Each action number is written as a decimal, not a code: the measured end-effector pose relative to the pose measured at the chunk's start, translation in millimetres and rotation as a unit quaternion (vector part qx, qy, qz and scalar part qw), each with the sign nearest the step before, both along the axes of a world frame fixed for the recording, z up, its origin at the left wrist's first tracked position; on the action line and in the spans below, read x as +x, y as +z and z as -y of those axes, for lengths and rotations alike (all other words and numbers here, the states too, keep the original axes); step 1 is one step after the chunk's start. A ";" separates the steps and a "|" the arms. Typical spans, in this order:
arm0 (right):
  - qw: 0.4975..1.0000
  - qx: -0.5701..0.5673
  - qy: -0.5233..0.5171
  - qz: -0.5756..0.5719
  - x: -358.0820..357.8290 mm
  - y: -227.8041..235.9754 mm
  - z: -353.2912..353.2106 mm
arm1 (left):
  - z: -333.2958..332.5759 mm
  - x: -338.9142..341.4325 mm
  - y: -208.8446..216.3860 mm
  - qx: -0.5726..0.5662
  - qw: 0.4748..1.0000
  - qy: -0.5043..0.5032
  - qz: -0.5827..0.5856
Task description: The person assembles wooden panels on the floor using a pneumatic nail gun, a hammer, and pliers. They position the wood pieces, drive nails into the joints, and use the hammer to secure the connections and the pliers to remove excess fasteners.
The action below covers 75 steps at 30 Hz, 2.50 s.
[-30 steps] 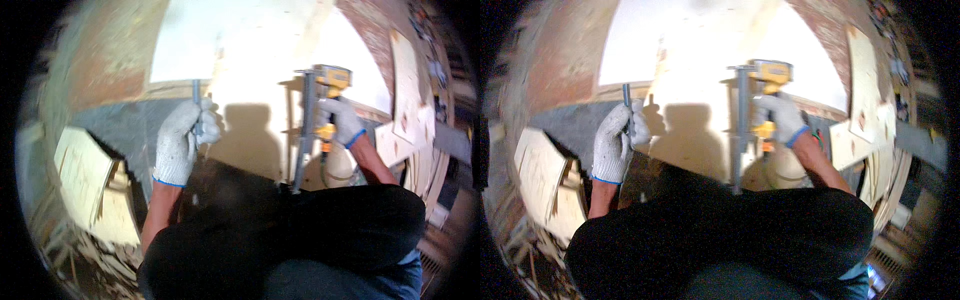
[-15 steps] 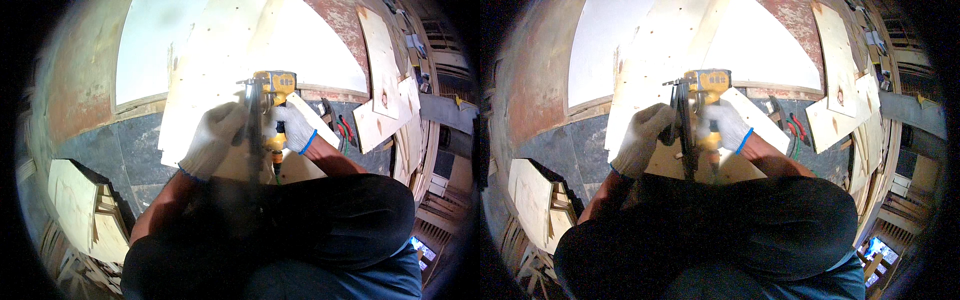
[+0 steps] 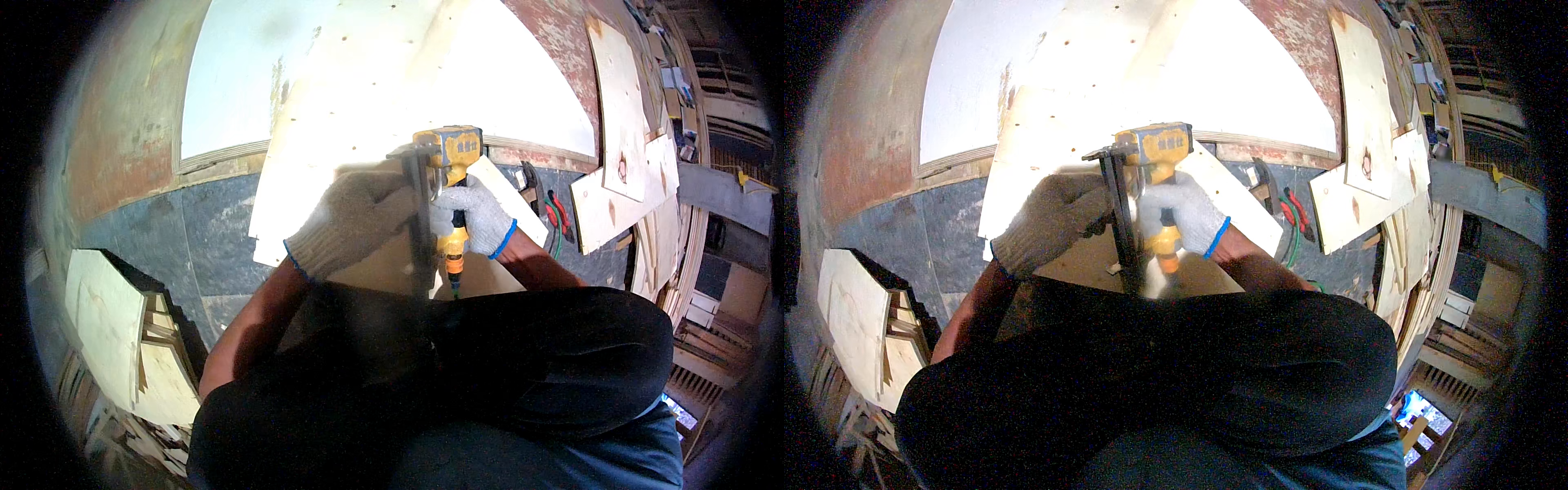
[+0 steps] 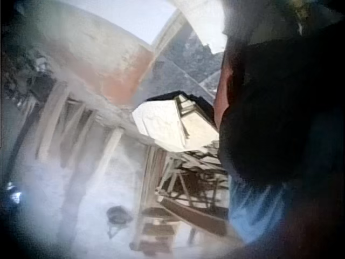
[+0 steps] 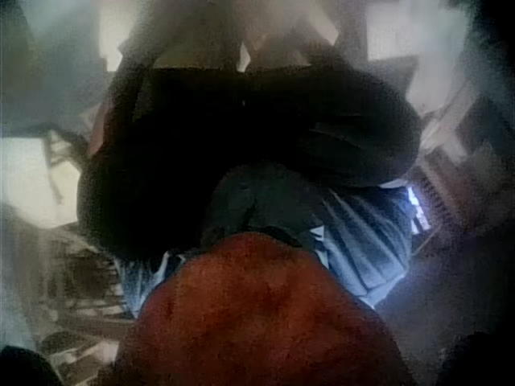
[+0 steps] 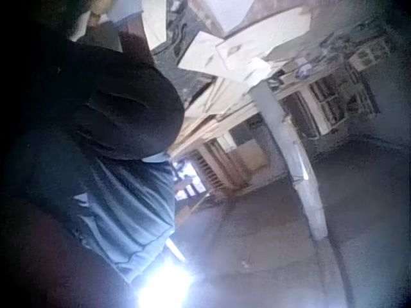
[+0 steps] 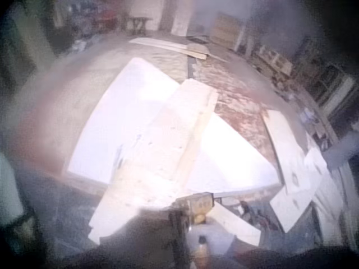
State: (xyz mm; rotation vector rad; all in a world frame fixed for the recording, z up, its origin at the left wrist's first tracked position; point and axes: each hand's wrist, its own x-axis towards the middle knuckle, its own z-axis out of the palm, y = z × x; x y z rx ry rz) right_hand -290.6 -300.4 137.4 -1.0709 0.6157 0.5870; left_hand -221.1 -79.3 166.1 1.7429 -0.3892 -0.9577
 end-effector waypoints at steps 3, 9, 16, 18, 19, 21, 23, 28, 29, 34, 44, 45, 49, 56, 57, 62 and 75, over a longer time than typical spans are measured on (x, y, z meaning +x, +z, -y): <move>1.000 0.003 0.003 -0.007 -2.5 -5.3 -2.5 | -6.3 -1.7 -6.2 -0.003 1.000 -0.002 -0.003; 1.000 -0.014 0.005 -0.020 -4.2 -5.5 -5.8 | -9.2 -2.7 -2.4 0.058 0.997 -0.057 -0.009; 0.999 0.028 0.028 -0.016 -8.8 -12.7 -2.2 | -12.9 -8.6 -28.6 0.027 0.992 -0.076 0.099; 0.998 0.043 0.042 -0.015 -12.2 -21.5 4.2 | -13.2 -9.0 -26.3 0.064 0.989 -0.080 0.104; 0.997 0.046 0.053 -0.016 -13.4 -24.7 9.9 | -13.3 -6.8 -19.5 0.094 0.986 -0.090 0.102; 0.996 0.035 0.077 -0.017 -15.1 -28.4 15.6 | -12.7 -7.3 -15.2 0.128 0.981 -0.093 0.111; 0.994 0.011 0.103 -0.015 -13.1 -28.2 16.9 | -11.7 -8.0 -13.4 0.136 0.979 -0.081 0.130; 0.986 -0.070 0.123 0.094 -18.4 -36.4 16.5 | -5.9 -11.8 -24.1 0.154 0.975 -0.052 0.154; 0.984 -0.088 0.121 0.099 -19.2 -36.2 15.3 | -4.7 -14.7 -30.0 0.158 0.972 -0.048 0.167; 0.999 -0.041 0.021 -0.004 -15.9 -25.9 -2.8 | -7.3 -26.8 -41.9 0.128 0.972 -0.023 0.198; 0.944 0.051 -0.325 0.009 19.6 -21.3 40.4 | -10.2 -8.6 19.8 0.176 0.981 -0.058 0.055; 0.949 0.051 -0.307 0.050 29.0 -20.2 38.0 | -20.3 -33.1 -27.5 0.109 0.994 -0.026 0.014; 0.945 0.049 -0.323 -0.013 48.8 -12.7 34.8 | -24.5 -85.0 -134.5 -0.053 0.995 -0.022 -0.080; 0.953 0.164 -0.255 0.013 32.0 -58.4 53.4 | 0.7 -88.3 -124.6 -0.055 0.997 0.002 -0.062; 0.954 0.153 -0.259 0.011 34.7 -56.6 49.6 | -0.1 -87.1 -124.3 -0.057 0.997 0.007 -0.060; 0.950 0.178 -0.252 0.033 37.3 -52.0 43.4 | -5.9 -80.2 -121.0 -0.055 0.997 0.034 -0.050; 0.958 0.159 -0.233 0.047 48.2 -39.6 25.2 | -11.1 -72.3 -114.8 -0.047 0.994 0.089 -0.037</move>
